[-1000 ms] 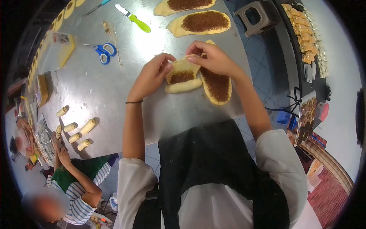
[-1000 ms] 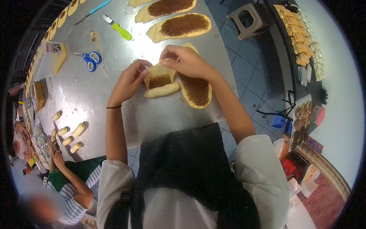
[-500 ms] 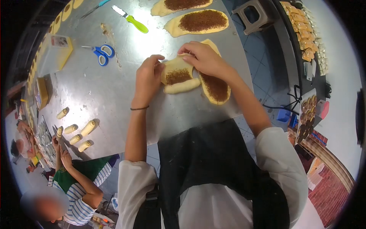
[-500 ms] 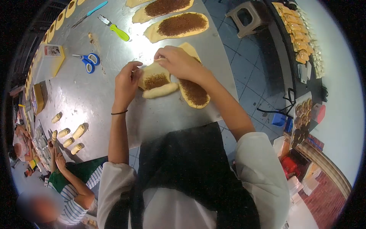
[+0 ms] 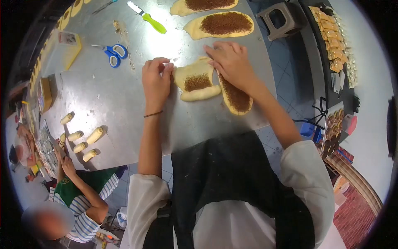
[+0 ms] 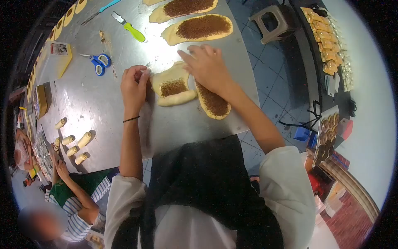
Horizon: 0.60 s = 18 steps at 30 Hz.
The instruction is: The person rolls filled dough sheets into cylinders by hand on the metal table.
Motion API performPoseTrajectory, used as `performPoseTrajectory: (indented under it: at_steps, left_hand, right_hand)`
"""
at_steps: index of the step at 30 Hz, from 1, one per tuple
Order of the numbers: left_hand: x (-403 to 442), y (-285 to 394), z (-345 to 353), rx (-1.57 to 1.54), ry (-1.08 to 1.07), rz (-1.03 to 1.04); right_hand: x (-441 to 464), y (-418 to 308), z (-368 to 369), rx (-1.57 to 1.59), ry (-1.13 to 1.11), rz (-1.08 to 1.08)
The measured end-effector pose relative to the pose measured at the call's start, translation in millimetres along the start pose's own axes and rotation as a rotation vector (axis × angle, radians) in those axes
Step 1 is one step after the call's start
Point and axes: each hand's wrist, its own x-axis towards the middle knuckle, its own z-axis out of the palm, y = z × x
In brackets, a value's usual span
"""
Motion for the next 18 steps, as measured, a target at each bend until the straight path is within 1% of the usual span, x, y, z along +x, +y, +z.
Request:
performPoseTrajectory:
  at_steps: [1, 3, 4, 5, 6, 8, 9, 11, 13, 15, 16, 17, 18]
  left_hand:
    - [0, -3, 2, 0.002, 0.003, -0.002]
    - [-1, -6, 8, 0.266, 0.046, 0.263]
    - [0, -7, 8, 0.266, 0.045, 0.266]
    - [1, -7, 7, 0.189, 0.049, 0.194]
    - [2, -5, 7, 0.111, 0.054, 0.120]
    - [3, -1, 9, 0.119, 0.060, 0.145]
    - [1, 0, 8, 0.132, 0.066, 0.166]
    - [-1, -1, 9, 0.160, 0.069, 0.171]
    - [-2, 4, 5, 0.182, 0.067, 0.183]
    - [-15, 11, -6, 0.016, 0.066, 0.272]
    - [-24, 13, -9, 0.012, 0.064, 0.270]
    - [-35, 14, -14, 0.001, -0.085, 0.391]
    - [-44, 14, -18, -0.006, -0.233, 0.511]
  right_hand:
    - [0, 0, -1, 0.027, 0.004, -0.031]
    - [-3, 0, -1, 0.057, 0.010, -0.059]
    - [-7, -2, 1, -0.044, -0.066, -0.098]
    - [-10, -2, 2, -0.148, -0.142, -0.134]
    - [-10, -2, 0, -0.151, -0.140, -0.129]
    - [-7, -5, -2, -0.114, -0.140, -0.056]
    - [-6, -5, -2, -0.110, -0.140, -0.060]
    - [-4, -6, -3, -0.226, -0.177, -0.033]
    - [-6, -8, -4, -0.235, -0.143, -0.035]
    - [-12, -9, -9, -0.249, -0.114, -0.035]
    - [-17, -10, -15, -0.068, -0.065, -0.077]
    - [-23, -10, -21, 0.115, -0.014, -0.119]
    - [-30, -8, -27, 0.118, -0.015, -0.122]
